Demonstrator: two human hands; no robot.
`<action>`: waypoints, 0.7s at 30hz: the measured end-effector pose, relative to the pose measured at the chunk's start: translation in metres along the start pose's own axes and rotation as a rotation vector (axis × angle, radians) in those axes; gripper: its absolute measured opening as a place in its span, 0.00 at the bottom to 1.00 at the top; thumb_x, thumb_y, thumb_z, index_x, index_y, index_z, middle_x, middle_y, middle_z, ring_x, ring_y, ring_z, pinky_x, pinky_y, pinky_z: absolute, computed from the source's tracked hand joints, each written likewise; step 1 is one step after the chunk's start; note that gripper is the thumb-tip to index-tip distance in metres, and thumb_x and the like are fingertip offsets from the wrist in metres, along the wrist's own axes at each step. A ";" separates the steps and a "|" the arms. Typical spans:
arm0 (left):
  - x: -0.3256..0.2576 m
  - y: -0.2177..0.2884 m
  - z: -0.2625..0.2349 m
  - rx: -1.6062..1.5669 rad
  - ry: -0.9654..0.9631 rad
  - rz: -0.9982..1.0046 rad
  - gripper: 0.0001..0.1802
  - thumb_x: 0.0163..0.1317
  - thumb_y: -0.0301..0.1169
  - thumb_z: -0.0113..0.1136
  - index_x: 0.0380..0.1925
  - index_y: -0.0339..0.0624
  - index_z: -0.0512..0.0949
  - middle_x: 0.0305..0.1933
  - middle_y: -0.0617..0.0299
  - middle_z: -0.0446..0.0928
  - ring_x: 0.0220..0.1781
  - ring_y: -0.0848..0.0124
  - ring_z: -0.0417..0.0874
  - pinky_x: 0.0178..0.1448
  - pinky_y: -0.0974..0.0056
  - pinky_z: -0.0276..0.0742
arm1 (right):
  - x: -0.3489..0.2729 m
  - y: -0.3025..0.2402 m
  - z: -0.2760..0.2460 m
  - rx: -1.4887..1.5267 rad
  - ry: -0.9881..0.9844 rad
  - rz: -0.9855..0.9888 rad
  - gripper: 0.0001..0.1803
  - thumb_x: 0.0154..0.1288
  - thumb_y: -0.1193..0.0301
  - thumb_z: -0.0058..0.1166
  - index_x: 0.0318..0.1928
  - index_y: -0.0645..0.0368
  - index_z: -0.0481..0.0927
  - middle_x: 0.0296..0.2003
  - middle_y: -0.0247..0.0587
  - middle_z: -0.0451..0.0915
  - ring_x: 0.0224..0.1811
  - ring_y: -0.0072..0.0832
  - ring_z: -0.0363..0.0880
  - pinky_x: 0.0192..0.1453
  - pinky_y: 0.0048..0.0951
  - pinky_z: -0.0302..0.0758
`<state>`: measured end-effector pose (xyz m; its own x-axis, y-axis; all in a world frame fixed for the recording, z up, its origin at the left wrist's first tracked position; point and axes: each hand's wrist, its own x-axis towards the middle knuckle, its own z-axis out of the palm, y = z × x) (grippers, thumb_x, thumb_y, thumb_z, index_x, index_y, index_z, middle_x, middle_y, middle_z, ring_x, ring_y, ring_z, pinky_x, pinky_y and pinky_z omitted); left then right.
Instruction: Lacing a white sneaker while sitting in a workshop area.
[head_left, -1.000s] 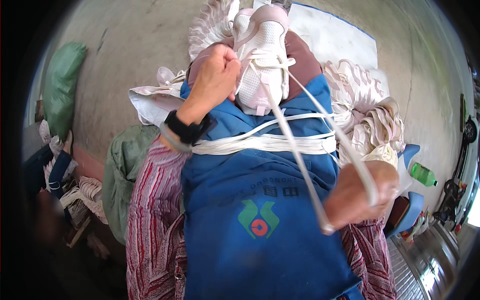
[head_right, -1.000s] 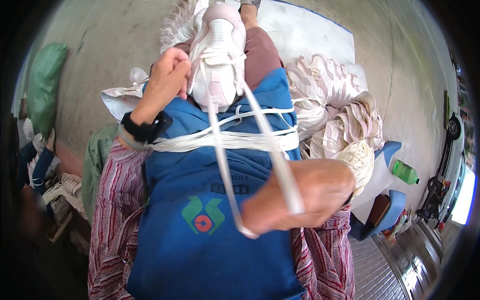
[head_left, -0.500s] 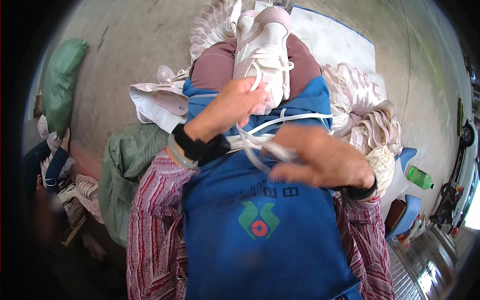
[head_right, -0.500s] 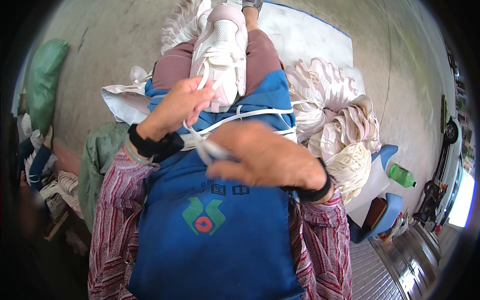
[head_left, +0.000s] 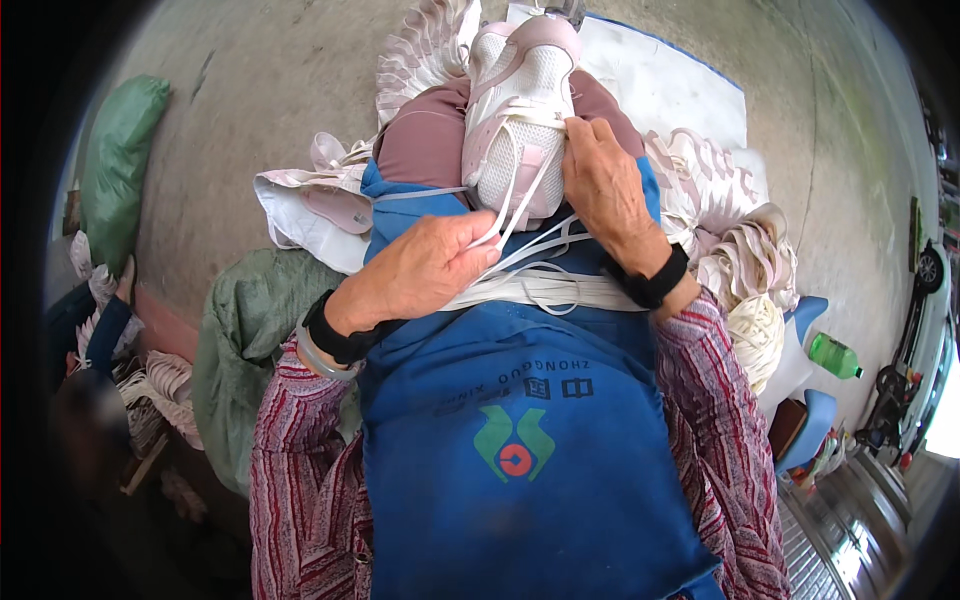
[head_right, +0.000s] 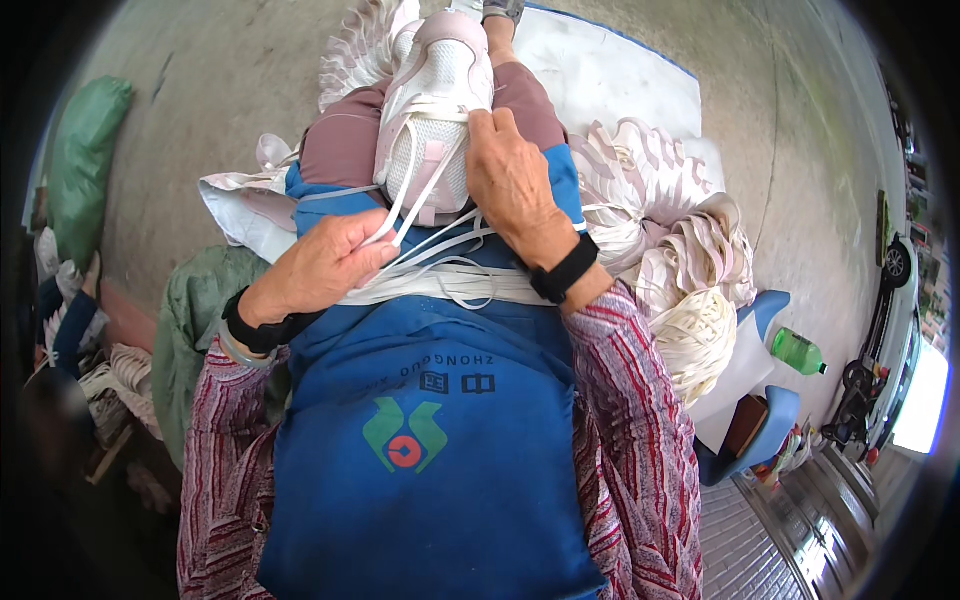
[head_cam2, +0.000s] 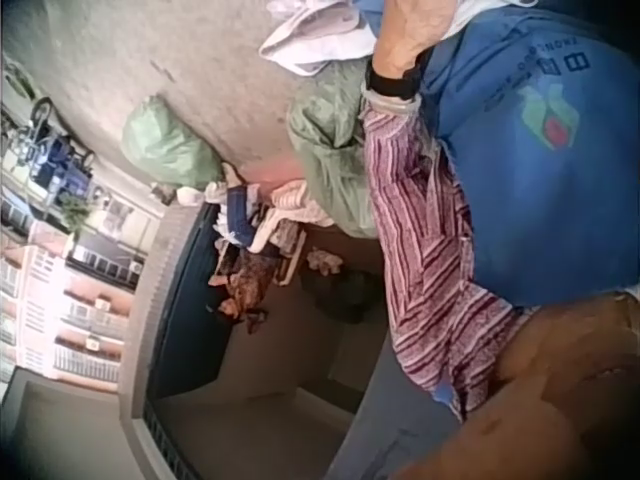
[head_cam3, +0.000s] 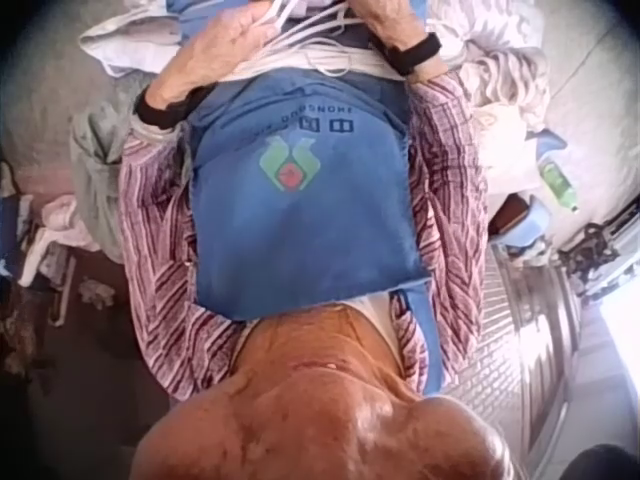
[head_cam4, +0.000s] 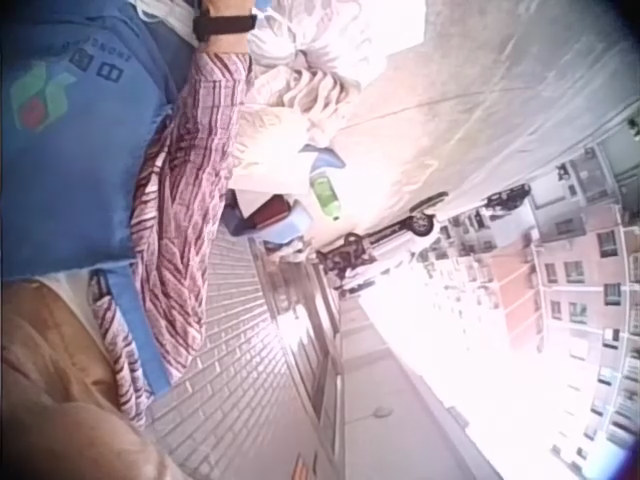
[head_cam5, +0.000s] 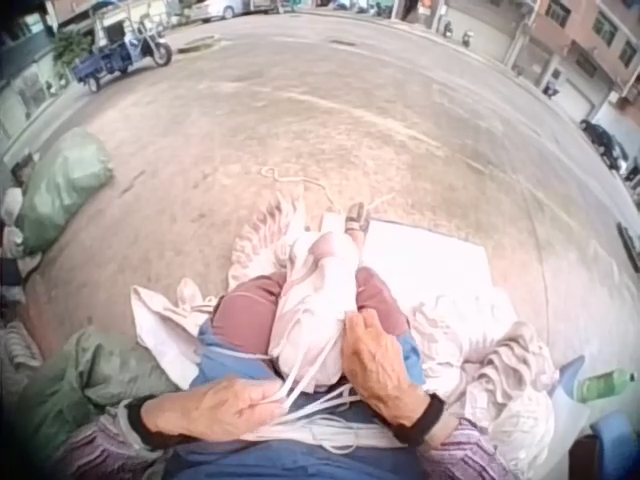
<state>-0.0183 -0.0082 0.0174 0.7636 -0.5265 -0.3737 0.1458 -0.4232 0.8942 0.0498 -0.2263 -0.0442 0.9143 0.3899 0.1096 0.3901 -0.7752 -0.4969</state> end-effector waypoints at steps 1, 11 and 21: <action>0.002 0.000 -0.001 -0.037 0.019 0.018 0.09 0.68 0.32 0.52 0.30 0.39 0.71 0.19 0.69 0.63 0.22 0.80 0.62 0.26 0.69 0.60 | 0.005 0.004 -0.001 -0.032 0.002 -0.046 0.09 0.63 0.76 0.47 0.44 0.65 0.69 0.36 0.55 0.74 0.32 0.55 0.79 0.35 0.46 0.77; 0.015 -0.006 -0.015 -0.150 0.338 -0.064 0.24 0.73 0.48 0.45 0.42 0.36 0.76 0.18 0.70 0.66 0.20 0.81 0.66 0.25 0.71 0.62 | 0.002 -0.015 -0.025 0.030 0.043 0.005 0.18 0.62 0.75 0.53 0.54 0.53 0.76 0.38 0.46 0.74 0.36 0.41 0.79 0.37 0.38 0.77; 0.036 -0.005 -0.043 0.109 0.482 -0.082 0.17 0.68 0.42 0.55 0.32 0.37 0.80 0.20 0.62 0.72 0.21 0.76 0.73 0.28 0.66 0.71 | 0.012 -0.017 -0.022 -0.153 -0.073 -0.245 0.26 0.59 0.79 0.51 0.58 0.42 0.73 0.40 0.42 0.70 0.26 0.36 0.81 0.27 0.33 0.78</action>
<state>0.0359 0.0066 0.0101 0.9599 -0.0988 -0.2625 0.1706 -0.5372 0.8260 0.0564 -0.2192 -0.0152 0.7829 0.6050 0.1452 0.6151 -0.7175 -0.3269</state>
